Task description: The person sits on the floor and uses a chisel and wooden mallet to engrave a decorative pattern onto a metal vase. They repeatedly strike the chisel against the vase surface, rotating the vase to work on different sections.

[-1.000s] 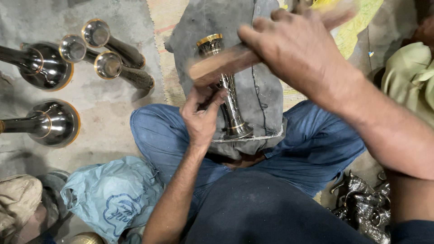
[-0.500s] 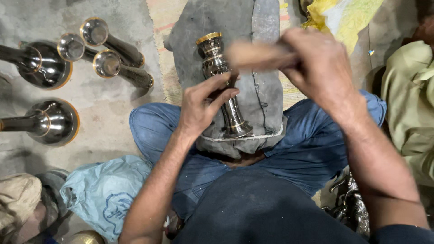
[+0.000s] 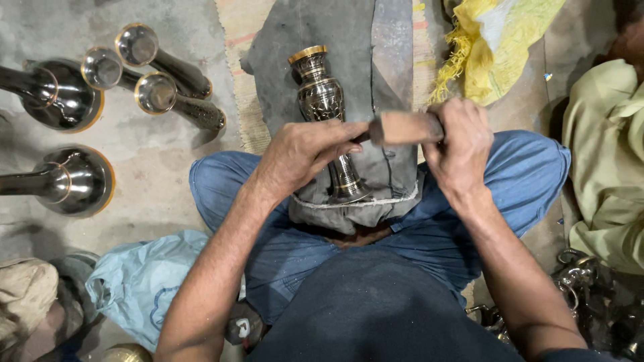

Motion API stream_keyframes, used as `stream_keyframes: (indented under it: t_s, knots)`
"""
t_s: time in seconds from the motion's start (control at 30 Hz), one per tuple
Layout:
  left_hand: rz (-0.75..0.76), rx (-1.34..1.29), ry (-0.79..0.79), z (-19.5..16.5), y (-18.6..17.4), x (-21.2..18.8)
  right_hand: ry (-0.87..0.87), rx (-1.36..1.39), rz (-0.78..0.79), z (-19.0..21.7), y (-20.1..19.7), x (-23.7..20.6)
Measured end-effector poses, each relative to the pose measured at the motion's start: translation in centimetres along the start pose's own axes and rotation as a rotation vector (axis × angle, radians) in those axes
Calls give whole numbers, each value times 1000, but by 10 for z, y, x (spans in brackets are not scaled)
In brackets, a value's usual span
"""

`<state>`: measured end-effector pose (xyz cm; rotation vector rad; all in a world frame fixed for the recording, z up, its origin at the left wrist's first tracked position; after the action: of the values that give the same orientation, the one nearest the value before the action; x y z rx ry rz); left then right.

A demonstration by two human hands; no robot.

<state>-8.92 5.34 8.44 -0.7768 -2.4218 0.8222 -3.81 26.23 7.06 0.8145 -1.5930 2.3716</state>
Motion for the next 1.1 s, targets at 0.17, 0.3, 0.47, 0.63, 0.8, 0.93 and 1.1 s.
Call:
stream_keyframes:
  t_s: [0.17, 0.3, 0.47, 0.63, 0.8, 0.93, 1.1]
  knots:
    - [100, 101, -140, 9, 16, -8, -13, 50, -30, 3, -7, 7]
    - [-200, -105, 6, 6, -2, -21, -117, -87, 36, 16, -15, 25]
    - [-509, -626, -215, 48, 4, -42, -124, 36, 102, 29, -26, 65]
    - [-584, -816, -297, 72, 21, -51, -410, -141, 134, 75, -35, 112]
    - [-579, -654, -206, 65, 21, -52, -418, -87, 299, 90, -29, 143]
    - [-579, -502, -269, 65, 20, -52, -538, -301, 323, 106, -20, 150]
    - [-577, -711, -187, 60, 22, -49, -616, -470, 334, 109, -8, 151]
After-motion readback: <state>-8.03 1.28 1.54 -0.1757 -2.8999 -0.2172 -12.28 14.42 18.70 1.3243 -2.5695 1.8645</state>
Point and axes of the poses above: each hand's wrist, its own x-axis towards the middle knuckle, its own y-axis out of the palm, z = x × y, the point moved 9 cm from there along x, towards the middle knuckle, and after that the axes turned 3 degrees about -y, right-handed, at the moved point
